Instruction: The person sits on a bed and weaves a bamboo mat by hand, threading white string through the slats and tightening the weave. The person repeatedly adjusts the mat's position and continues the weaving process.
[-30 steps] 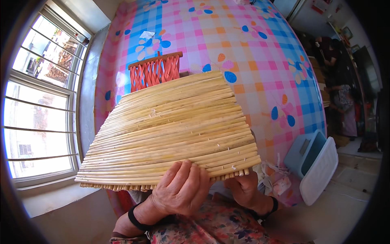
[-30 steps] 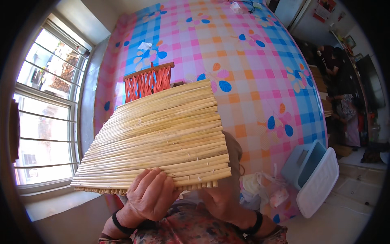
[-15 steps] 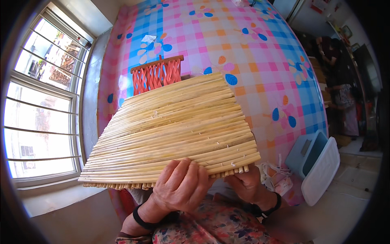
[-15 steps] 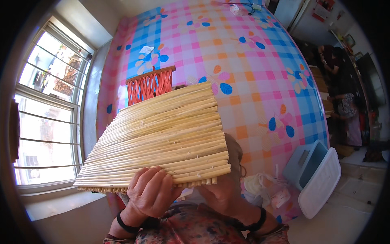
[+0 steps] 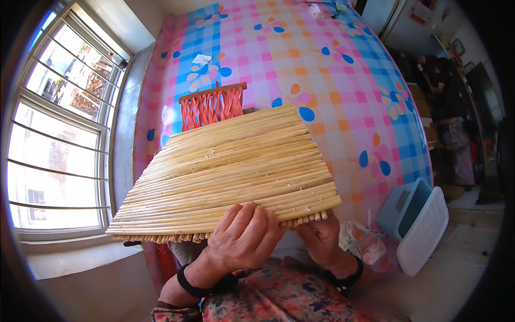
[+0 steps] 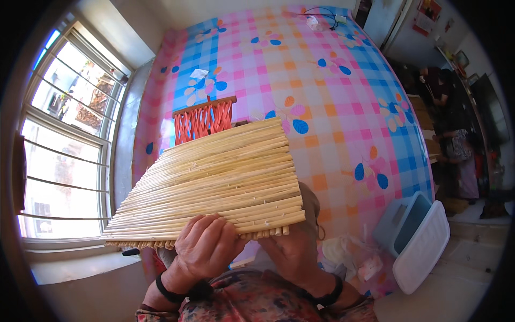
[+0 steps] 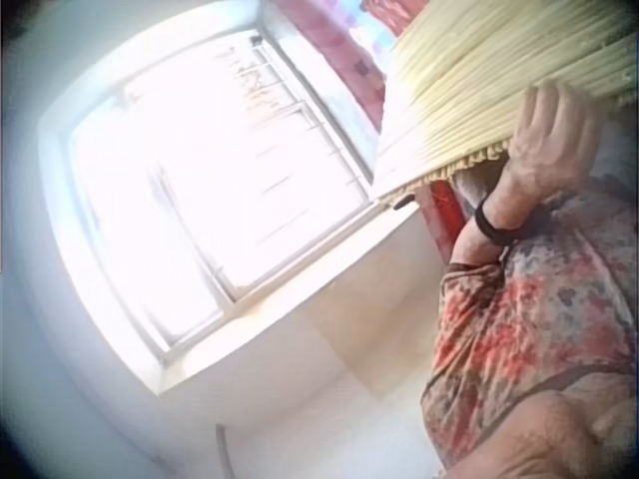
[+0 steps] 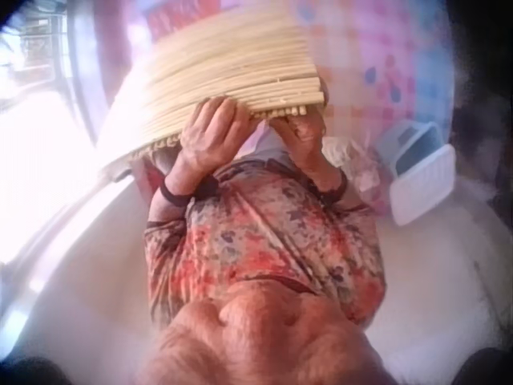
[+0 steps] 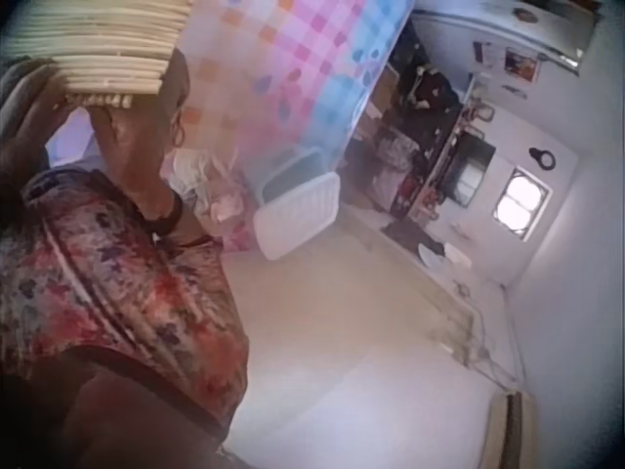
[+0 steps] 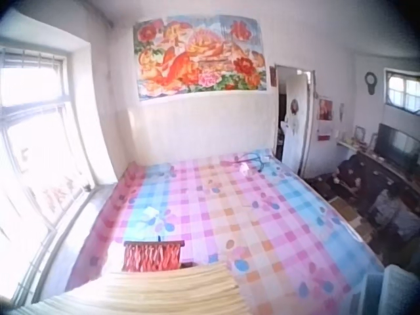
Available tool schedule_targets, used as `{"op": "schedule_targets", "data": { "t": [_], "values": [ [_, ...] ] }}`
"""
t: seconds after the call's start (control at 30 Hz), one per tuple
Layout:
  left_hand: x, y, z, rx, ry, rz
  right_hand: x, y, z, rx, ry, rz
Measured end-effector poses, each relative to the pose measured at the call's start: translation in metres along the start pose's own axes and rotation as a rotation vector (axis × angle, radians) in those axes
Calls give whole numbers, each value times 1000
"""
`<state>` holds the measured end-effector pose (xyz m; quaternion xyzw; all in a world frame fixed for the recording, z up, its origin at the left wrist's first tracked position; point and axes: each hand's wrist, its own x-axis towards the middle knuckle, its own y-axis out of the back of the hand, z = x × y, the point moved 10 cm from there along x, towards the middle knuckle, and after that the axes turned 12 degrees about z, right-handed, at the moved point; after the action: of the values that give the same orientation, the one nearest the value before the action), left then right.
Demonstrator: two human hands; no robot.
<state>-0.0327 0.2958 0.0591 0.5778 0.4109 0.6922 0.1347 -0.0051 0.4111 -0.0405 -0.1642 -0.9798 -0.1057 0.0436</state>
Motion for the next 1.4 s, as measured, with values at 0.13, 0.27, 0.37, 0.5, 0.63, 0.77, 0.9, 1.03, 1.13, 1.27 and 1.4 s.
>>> {"op": "schedule_targets", "data": {
  "t": [0.13,0.27,0.37,0.5,0.63,0.77,0.9,1.03,1.13,1.27,1.4],
  "values": [
    [-1,2,-3,6,25,17,4,1,-8,-48,42,52],
    [1,3,-3,24,23,27,10,3,-17,-48,91,50],
    [0,4,-3,32,7,30,11,2,-15,109,100,-10],
    [0,4,-3,25,-1,14,11,5,-16,16,121,2],
    [2,2,-2,6,-11,12,6,5,-8,45,122,11],
    [1,2,-2,0,-6,15,0,5,0,104,101,42],
    [2,2,-2,-6,-1,15,-1,0,11,63,64,-15],
    [2,1,-2,-5,3,3,0,1,18,24,41,9],
    [1,0,-2,-10,4,-7,1,2,15,40,63,57],
    [0,-1,-2,-6,8,0,-3,2,18,-6,19,43],
    [3,1,-2,9,1,10,-4,-1,20,71,15,-4]
  ]
}}
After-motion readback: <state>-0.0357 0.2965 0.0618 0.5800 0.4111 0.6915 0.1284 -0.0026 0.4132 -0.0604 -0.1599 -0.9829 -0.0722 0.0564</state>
